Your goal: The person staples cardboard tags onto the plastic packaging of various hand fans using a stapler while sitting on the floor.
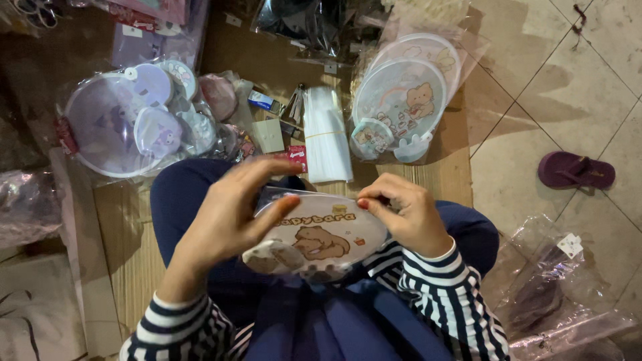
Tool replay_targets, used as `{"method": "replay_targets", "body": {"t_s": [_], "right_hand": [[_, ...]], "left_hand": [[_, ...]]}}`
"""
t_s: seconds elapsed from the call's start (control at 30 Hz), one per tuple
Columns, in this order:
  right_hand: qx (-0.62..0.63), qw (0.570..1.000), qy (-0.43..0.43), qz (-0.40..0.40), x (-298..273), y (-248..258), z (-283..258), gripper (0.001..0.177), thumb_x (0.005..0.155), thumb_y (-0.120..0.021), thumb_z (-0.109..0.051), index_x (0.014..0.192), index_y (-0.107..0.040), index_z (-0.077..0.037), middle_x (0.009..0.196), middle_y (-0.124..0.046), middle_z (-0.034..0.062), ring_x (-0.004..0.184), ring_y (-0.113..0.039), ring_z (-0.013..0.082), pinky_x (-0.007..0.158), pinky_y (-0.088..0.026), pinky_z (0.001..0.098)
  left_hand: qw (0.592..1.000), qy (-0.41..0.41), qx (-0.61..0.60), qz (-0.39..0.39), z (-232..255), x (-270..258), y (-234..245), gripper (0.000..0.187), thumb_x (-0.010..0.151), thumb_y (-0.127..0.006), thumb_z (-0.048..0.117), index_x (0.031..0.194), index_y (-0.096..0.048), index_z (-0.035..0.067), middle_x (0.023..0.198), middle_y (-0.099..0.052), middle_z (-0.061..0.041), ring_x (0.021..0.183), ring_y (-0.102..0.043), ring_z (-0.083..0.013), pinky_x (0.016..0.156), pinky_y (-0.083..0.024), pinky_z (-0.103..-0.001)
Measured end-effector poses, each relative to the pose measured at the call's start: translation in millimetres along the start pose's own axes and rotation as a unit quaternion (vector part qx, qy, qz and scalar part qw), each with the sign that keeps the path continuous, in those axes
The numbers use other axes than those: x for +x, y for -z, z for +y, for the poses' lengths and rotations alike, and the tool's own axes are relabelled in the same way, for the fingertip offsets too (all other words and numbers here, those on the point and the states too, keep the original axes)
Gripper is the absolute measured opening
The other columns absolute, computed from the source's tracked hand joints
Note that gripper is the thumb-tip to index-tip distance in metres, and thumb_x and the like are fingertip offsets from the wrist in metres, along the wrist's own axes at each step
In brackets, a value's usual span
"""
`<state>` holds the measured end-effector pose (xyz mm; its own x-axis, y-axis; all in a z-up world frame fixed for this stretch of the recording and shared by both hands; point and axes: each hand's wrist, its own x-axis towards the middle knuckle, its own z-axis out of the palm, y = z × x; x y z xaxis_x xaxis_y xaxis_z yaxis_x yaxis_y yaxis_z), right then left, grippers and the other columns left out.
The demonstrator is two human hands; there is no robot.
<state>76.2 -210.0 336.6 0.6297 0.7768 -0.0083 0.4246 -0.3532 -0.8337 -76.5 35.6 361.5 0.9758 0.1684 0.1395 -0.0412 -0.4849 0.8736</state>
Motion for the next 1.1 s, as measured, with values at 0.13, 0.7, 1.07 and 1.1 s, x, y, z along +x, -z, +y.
{"method": "replay_targets", "body": {"t_s": [0.13,0.7,1.07,1.1], "right_hand": [[-0.035,0.992,0.112,-0.034,-7.8,-1.8,-18.5,0.005,0.092,-0.073,-0.004,0.096,-0.072,-0.002,0.086,-0.066,0.0069,0.080,-0.063,0.0184,0.075,-0.052,0.0302],[-0.254,0.906,0.315,0.127,-46.7,-25.0,-44.3,0.025,0.099,-0.056,-0.013,0.094,-0.071,0.007,0.093,-0.066,0.0178,0.078,-0.061,0.0322,0.071,-0.057,0.0402],[-0.199,0.891,0.401,-0.074,-77.6,5.3,-77.0,0.008,0.097,-0.063,-0.010,0.103,-0.070,-0.008,0.096,-0.071,0.0037,0.078,-0.066,0.0178,0.069,-0.061,0.0300],[-0.174,0.889,0.413,-0.091,-73.0,5.5,-79.1,0.007,0.098,-0.064,-0.010,0.103,-0.069,-0.011,0.095,-0.070,0.0016,0.076,-0.066,0.0147,0.067,-0.060,0.0279]], "left_hand": [[0.967,-0.147,0.205,0.042,31.1,4.1,-25.8,0.046,0.092,-0.076,0.042,0.123,-0.067,0.009,0.122,-0.072,-0.009,0.120,-0.062,-0.0334,0.104,-0.046,-0.049],[0.877,-0.282,0.385,0.056,47.5,-32.3,-63.3,0.015,0.105,-0.051,0.008,0.102,-0.065,0.003,0.092,-0.059,-0.011,0.070,-0.048,-0.0215,0.059,-0.038,-0.033],[0.850,-0.246,0.448,0.128,70.5,-108.1,-53.9,0.008,0.101,-0.064,0.018,0.100,-0.058,0.024,0.088,-0.061,0.008,0.072,-0.061,-0.0055,0.055,-0.043,-0.017],[0.841,-0.224,0.466,0.159,65.8,-118.7,-63.0,0.008,0.099,-0.065,0.022,0.100,-0.058,0.027,0.088,-0.059,0.011,0.076,-0.061,-0.0029,0.056,-0.046,-0.015]]}}
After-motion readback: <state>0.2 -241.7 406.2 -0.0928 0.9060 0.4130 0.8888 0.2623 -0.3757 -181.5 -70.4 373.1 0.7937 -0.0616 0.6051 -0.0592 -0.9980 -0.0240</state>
